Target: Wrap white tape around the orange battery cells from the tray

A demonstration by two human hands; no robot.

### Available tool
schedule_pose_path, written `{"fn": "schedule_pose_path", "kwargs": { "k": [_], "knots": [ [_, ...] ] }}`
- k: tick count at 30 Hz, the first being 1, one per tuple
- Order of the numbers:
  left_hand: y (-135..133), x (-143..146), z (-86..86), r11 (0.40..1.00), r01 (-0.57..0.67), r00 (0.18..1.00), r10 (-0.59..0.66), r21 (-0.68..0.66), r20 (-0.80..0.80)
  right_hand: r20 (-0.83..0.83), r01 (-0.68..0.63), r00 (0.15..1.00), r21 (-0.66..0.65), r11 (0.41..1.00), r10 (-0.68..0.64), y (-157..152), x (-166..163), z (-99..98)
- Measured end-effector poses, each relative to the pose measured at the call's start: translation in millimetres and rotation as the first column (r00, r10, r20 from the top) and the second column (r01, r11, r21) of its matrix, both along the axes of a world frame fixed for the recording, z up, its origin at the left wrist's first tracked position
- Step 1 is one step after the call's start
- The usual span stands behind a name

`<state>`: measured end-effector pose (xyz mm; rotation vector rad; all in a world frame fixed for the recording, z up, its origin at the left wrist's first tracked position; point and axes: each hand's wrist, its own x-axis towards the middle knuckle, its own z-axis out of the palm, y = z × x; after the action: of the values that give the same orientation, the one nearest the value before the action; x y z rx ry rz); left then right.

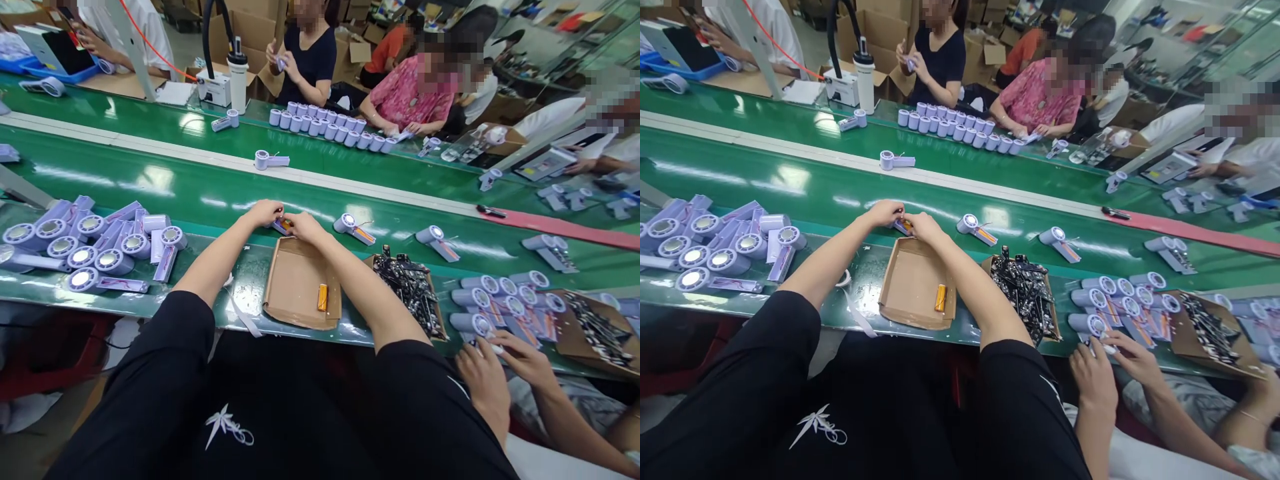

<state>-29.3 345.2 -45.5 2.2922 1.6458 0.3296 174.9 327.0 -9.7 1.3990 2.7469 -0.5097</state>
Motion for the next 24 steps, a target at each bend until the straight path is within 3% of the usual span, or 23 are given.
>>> {"fn": "schedule_pose_path", "kwargs": {
  "k": [11, 20, 24],
  "knots": [
    [2, 12, 0.4, 1.0, -0.022, 0.999, 0.021, 0.017, 0.044, 0.28, -0.098, 0.956, 0.014, 0.995, 0.09, 2, -13, 13.9],
    [3, 27, 1.3, 1.0, 0.009, 0.997, -0.01, 0.014, 0.079, 0.298, -0.146, 0.948, 0.087, 0.985, 0.114, 1, 0, 27.4],
    [0, 39, -3.6, 1.0, 0.014, 0.994, -0.014, 0.003, 0.109, 0.246, -0.131, 0.963, 0.083, 0.988, 0.107, 2, 25, 20.5]
  ]
}}
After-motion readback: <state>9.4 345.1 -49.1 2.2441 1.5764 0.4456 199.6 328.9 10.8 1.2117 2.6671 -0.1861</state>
